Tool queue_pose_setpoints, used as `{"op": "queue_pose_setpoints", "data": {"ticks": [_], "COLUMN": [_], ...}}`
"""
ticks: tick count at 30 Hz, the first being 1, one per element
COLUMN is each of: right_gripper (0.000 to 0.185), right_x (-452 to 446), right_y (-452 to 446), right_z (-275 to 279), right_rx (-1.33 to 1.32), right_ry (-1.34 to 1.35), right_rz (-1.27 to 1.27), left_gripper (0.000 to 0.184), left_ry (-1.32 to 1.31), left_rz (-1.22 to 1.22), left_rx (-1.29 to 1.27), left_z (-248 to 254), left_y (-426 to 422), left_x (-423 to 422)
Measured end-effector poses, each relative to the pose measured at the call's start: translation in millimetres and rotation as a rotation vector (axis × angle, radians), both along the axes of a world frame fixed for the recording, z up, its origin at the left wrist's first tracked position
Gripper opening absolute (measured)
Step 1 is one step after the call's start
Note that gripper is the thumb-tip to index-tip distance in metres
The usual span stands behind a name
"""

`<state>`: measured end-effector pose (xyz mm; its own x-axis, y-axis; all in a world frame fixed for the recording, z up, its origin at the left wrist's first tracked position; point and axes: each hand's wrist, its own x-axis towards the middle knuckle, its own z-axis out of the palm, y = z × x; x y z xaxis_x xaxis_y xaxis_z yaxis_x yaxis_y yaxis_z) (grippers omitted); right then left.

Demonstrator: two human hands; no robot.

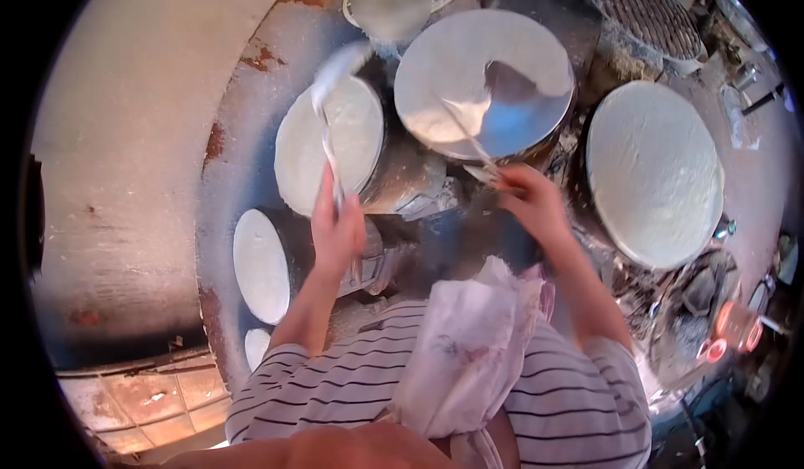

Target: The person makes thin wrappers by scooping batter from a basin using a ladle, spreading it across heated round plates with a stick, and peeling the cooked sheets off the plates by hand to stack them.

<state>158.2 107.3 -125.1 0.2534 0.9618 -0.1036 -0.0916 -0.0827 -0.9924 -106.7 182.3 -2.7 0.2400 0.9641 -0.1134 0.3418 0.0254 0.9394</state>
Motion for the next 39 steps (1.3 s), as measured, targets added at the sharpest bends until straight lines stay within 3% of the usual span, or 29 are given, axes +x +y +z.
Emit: {"op": "queue_pose_setpoints", "data": {"ticks": [1, 4, 8, 10, 13, 18, 21, 22, 25, 29, 35, 37, 38, 39], "right_gripper": [0.036, 0.03, 0.024, 0.028, 0.031, 0.028, 0.027, 0.027, 0.028, 0.035, 0.035, 0.034, 0.031, 0.03], "right_x": [-52.4, -163.5, -224.7, -220.7, -217.2, -180.2, -179.9, -192.8, -189.2, -131.4, -21.5, -10.6, -22.1, -40.1], "right_y": [28.5, 110.9, 91.7, 57.3, 19.1, 29.0, 43.1, 31.1, -21.3, -58.4, -14.2, 2.5, -6.5, -31.2], "right_z": [-2.7, -82.8, -87.0, -60.9, -65.5, -62.9, -70.6, -52.2, -49.3, -42.0, -33.0, -27.5, -19.5, -15.7], "right_rx": [-0.098, 0.009, -0.025, -0.047, -0.032, -0.052, 0.001, -0.088, -0.294, -0.242, -0.152, -0.091, -0.151, -0.244], "right_ry": [0.222, 0.415, 0.589, 0.57, 0.584, 0.562, 0.392, 0.263, 0.469, 0.37, 0.284, 0.279, 0.151, 0.108], "right_rz": [-0.071, -0.11, -0.39, -0.475, -0.585, -0.816, -0.79, -0.702, -0.582, -0.604, -0.526, -0.505, -0.498, -0.351], "left_gripper": [0.058, 0.06, 0.061, 0.061, 0.06, 0.06, 0.061, 0.061, 0.061, 0.062, 0.06, 0.06, 0.061, 0.061], "left_ry": [-0.113, -0.355, -0.463, -0.453, -0.519, -0.455, -0.434, -0.412, -0.431, -0.432, -0.366, -0.39, -0.398, -0.368], "left_rz": [0.001, -0.077, -0.119, -0.146, -0.239, -0.18, -0.202, -0.189, -0.23, -0.251, -0.318, -0.295, -0.298, -0.317], "left_rx": [-0.003, 0.011, -0.068, -0.089, -0.039, -0.035, -0.005, 0.001, -0.038, -0.052, -0.014, -0.044, -0.064, -0.059], "left_z": [-2.7, -8.1, 3.1, 12.7, 9.1, -0.3, -0.5, -1.6, -9.1, -12.9, -14.3, -16.6, -17.8, -19.1], "left_y": [8.4, 30.9, 16.6, 20.1, 22.7, 22.4, 22.7, 22.6, 21.5, 15.0, 13.1, 11.2, 12.3, 15.7], "left_x": [-6.4, -28.7, -78.0, -87.2, -88.1, -93.1, -106.6, -106.1, -104.0, -87.5, -39.7, -15.6, -5.3, 0.4]}}
